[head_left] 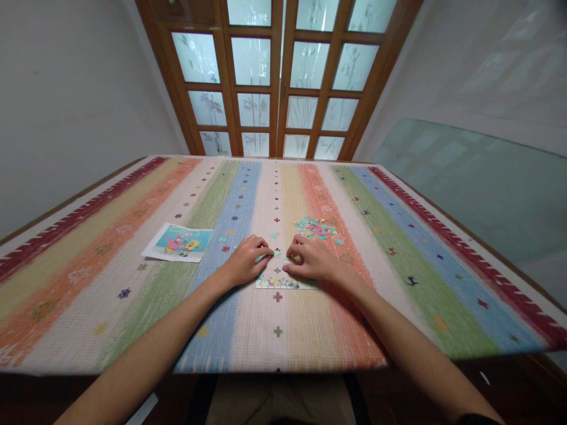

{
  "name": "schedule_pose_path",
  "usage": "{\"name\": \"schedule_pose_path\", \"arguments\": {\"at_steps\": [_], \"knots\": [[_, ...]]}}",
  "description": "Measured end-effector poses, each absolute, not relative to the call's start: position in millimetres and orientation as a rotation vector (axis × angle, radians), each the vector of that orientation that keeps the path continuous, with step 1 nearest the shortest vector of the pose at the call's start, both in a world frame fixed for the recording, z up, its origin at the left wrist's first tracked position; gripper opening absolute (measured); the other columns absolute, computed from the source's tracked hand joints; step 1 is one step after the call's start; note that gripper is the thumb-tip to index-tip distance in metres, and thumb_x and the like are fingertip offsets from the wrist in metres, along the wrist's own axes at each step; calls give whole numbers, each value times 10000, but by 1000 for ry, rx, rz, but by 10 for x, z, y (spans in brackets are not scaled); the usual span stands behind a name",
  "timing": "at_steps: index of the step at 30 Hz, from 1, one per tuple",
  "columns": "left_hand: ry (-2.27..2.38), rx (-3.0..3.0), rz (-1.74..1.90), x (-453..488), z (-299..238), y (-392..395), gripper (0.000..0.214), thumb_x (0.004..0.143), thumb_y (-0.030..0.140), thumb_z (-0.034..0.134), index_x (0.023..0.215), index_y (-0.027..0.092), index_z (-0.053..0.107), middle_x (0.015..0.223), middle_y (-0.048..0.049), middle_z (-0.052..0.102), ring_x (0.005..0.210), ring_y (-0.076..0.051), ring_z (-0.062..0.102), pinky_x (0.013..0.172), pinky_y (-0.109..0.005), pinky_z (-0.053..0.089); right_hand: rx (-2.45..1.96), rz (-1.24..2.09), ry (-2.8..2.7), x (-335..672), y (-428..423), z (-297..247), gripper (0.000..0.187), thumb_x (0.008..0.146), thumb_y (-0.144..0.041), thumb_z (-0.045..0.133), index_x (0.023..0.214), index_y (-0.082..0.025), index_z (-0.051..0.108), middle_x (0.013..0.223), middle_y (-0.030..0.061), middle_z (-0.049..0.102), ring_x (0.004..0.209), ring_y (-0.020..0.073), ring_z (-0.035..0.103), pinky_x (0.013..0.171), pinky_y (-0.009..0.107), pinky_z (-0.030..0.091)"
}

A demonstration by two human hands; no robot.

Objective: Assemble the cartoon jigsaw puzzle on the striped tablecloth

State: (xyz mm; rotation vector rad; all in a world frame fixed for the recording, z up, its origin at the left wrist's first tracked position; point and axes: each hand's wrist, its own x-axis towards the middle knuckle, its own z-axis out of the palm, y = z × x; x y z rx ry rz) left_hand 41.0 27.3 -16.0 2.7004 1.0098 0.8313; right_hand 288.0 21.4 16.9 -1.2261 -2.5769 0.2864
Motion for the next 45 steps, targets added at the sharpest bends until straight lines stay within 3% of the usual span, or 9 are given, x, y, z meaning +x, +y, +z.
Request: {"name": "schedule_pose_path", "arguments": {"at_steps": [6,23,38,45], "knots": [[932,2779,766,410,-124,235,203,998,157,526,1070,221,705,1077,-69,708,989,-240,577,884,-424,459,-1215,409,-2549,2885,233,167,84,863,-255,715,899,-179,718,945,69,652,788,177,565,717,300,399],[928,2804,735,426,-120,205,189,1009,143,521,1081,198,687,1081,-69,728,994,-249,581,867,-422,450,-1195,344,-2496,2814,327,46,86,923,-255,688,942,-173,704,945,67,644,844,192,587,756,303,411],[930,2816,723,427,-109,192,184,1013,159,513,1086,204,676,1091,-71,715,994,-245,576,875,-420,460,-1213,314,-2510,2802,295,60,176,942,-321,666,989,-173,749,945,77,645,818,192,585,743,312,415],[927,2804,714,428,-105,191,213,1028,188,491,1098,198,691,1090,-88,713,1000,-251,575,883,-431,464,-1101,351,-2559,2851,260,105,217,932,-183,592,1044,-187,777,984,73,648,817,175,579,766,301,421]]}}
